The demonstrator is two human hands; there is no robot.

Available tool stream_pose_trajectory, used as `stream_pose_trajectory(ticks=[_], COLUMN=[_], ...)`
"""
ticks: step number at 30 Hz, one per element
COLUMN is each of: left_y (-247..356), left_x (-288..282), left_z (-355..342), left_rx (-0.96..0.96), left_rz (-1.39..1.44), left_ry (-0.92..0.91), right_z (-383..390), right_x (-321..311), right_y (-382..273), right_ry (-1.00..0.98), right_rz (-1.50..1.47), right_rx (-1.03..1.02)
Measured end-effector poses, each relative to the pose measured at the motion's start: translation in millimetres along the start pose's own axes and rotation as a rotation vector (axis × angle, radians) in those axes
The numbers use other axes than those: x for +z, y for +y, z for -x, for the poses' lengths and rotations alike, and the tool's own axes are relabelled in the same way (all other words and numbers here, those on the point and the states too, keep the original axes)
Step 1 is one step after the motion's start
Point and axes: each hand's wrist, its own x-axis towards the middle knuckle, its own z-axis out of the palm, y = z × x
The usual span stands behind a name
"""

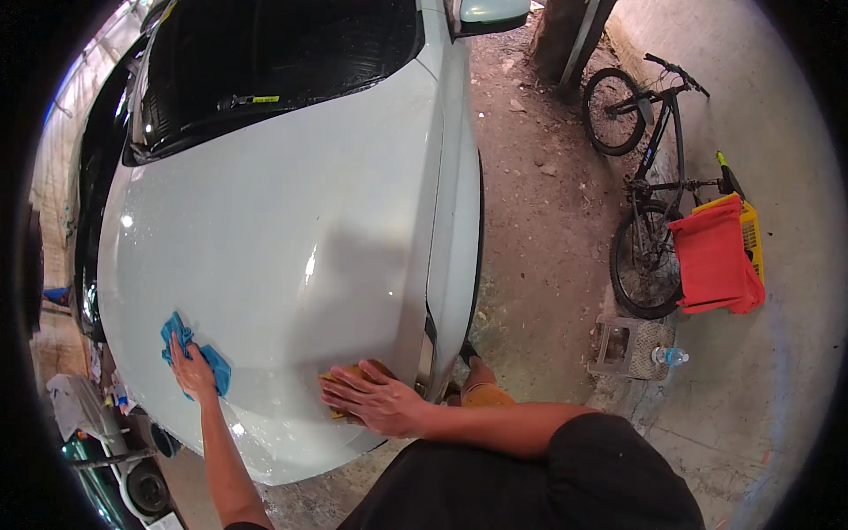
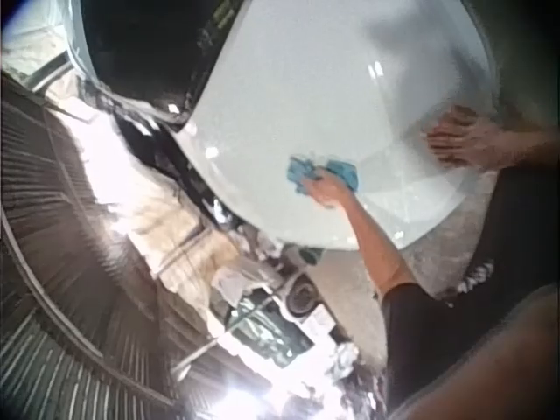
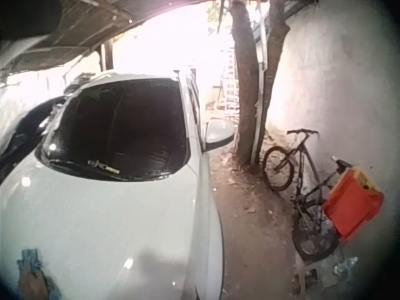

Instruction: Sanding and wiping down a car hood during auto body repair.

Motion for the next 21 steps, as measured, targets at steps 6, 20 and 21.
stream_pose_trajectory(ticks=[6, 20, 21], left_y=[-2, -23, -23], left_x=[9, 18, 18], left_z=[4, 1, 1], left_rx=[0.047, 0.073, 0.073], left_rz=[0.042, 0.056, 0.052], left_ry=[-0.003, 0.010, 0.011], right_z=[-75, -205, -205], right_x=[204, 456, 455], right_y=[56, 39, 38], right_ry=[-0.295, -0.605, -0.605], right_rz=[-1.202, -1.516, -1.520], right_rx=[0.000, 0.469, 0.470])
